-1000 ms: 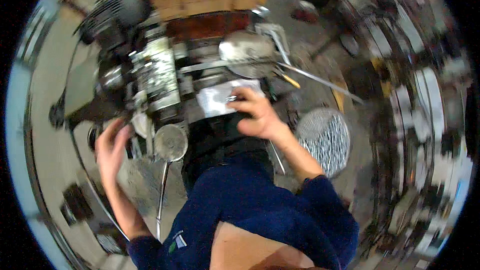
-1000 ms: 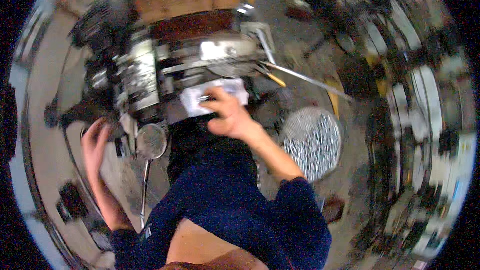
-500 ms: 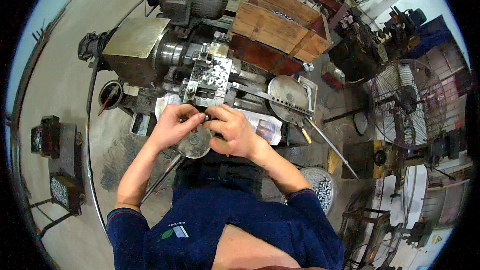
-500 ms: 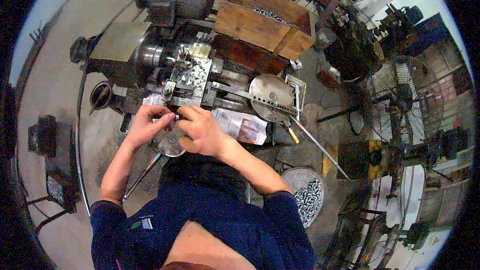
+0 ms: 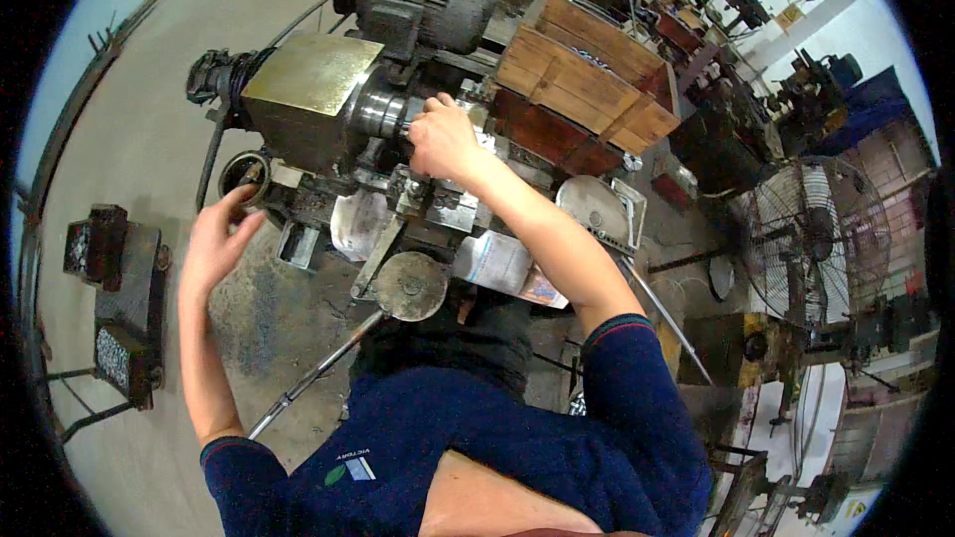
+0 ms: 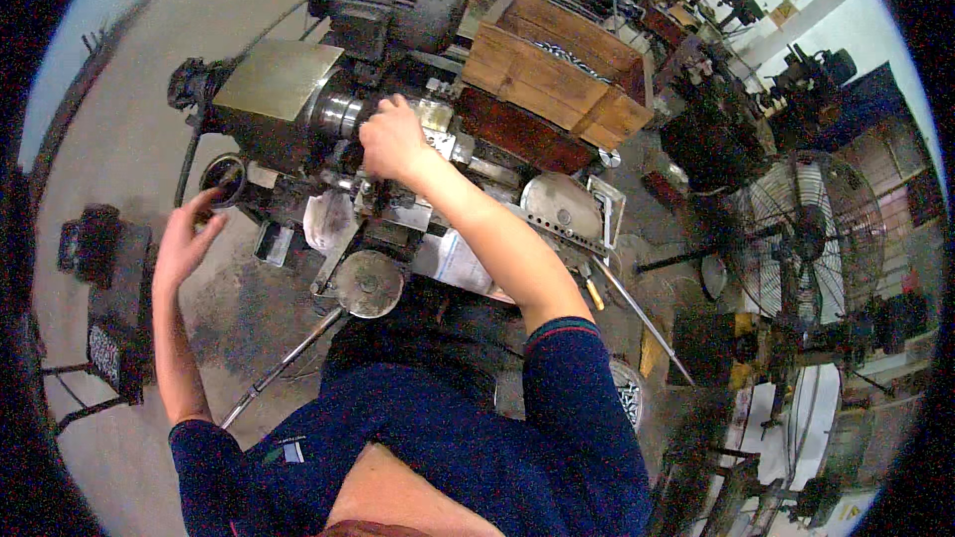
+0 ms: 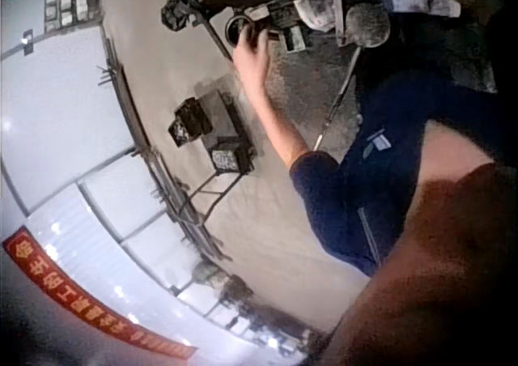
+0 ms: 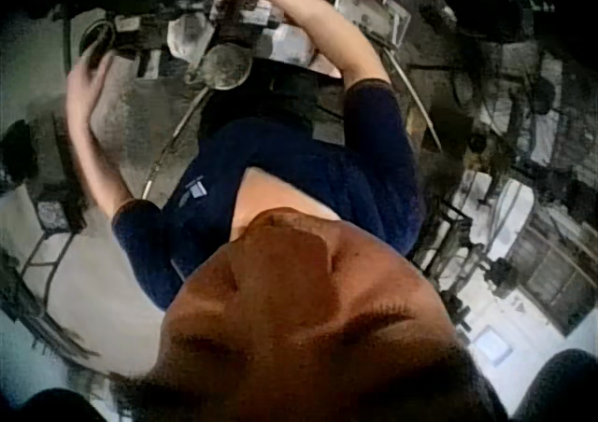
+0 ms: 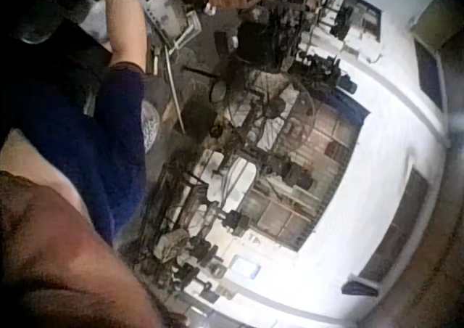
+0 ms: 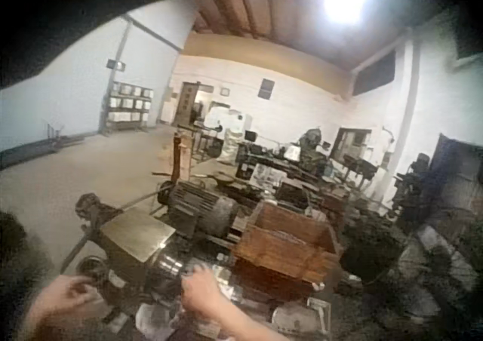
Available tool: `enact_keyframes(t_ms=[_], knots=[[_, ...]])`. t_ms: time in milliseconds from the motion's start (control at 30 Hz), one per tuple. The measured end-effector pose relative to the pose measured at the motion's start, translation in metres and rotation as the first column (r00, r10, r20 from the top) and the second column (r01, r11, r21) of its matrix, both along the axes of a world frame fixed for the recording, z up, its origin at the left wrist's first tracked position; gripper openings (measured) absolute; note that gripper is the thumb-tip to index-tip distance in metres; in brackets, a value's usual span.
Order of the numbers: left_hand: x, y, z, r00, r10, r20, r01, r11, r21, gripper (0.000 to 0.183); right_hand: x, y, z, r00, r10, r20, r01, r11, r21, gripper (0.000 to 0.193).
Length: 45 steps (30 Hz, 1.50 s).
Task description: The person operates a manual lathe to machine metal parts, placing each piece into the chuck, tightening it, using a cutting tool to shape the metal, and then placing the finished part into a basket.
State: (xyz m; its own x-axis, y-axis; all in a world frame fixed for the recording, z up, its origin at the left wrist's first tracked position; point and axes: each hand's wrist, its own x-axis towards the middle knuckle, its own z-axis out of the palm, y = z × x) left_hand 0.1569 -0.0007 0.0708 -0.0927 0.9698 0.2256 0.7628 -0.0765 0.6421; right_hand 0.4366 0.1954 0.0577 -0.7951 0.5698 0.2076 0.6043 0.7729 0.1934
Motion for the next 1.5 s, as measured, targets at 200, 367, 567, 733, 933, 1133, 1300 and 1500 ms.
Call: enact_keyframes(t_ms=[200, 367, 567, 733, 933, 1133, 1300, 1500], knots=[[-0.099, -0.092, -0.031, 0.846, 0.385, -0.368, -0.435, 0.898, -0.061, 0.034, -0.022, 0.022, -0.017, 0.997, -0.044, 0.069, 0.045, 0.999, -0.007, 0.018], [-0.098, -0.130, -0.066, 0.854, 0.503, -0.134, -0.514, 0.774, -0.370, 0.040, -0.032, 0.021, -0.015, 0.995, -0.078, 0.056, 0.081, 0.996, -0.045, 0.019], [-0.106, -0.110, -0.111, 0.756, 0.511, -0.409, -0.622, 0.755, -0.207, 0.027, -0.031, 0.028, -0.024, 0.994, -0.109, 0.024, 0.110, 0.992, -0.064, 0.018], [-0.199, -0.112, -0.102, 0.517, 0.428, -0.741, -0.650, 0.760, -0.014, 0.017, -0.033, 0.029, -0.021, 0.996, -0.087, -0.036, 0.082, 0.991, -0.106, 0.018], [-0.271, -0.091, -0.113, 0.459, 0.336, -0.822, -0.586, 0.810, 0.004, 0.016, -0.029, 0.025, -0.010, 0.984, -0.144, 0.102, 0.158, 0.977, -0.144, 0.019], [-0.157, -0.033, -0.102, 0.783, 0.543, -0.304, -0.355, 0.791, 0.499, 0.028, 0.018, -0.017, 0.014, 0.967, -0.021, -0.254, -0.006, 0.995, -0.105, 0.032], [-0.071, 0.024, -0.234, 0.858, 0.500, 0.120, -0.325, 0.708, -0.628, 0.049, 0.121, -0.059, 0.014, 0.929, -0.186, -0.321, 0.140, 0.977, -0.161, 0.037], [-0.077, 0.066, -0.272, 0.632, -0.255, -0.732, -0.306, 0.785, -0.538, 0.034, 0.275, -0.130, -0.024, 0.802, -0.541, -0.254, 0.483, 0.837, -0.257, 0.037]])
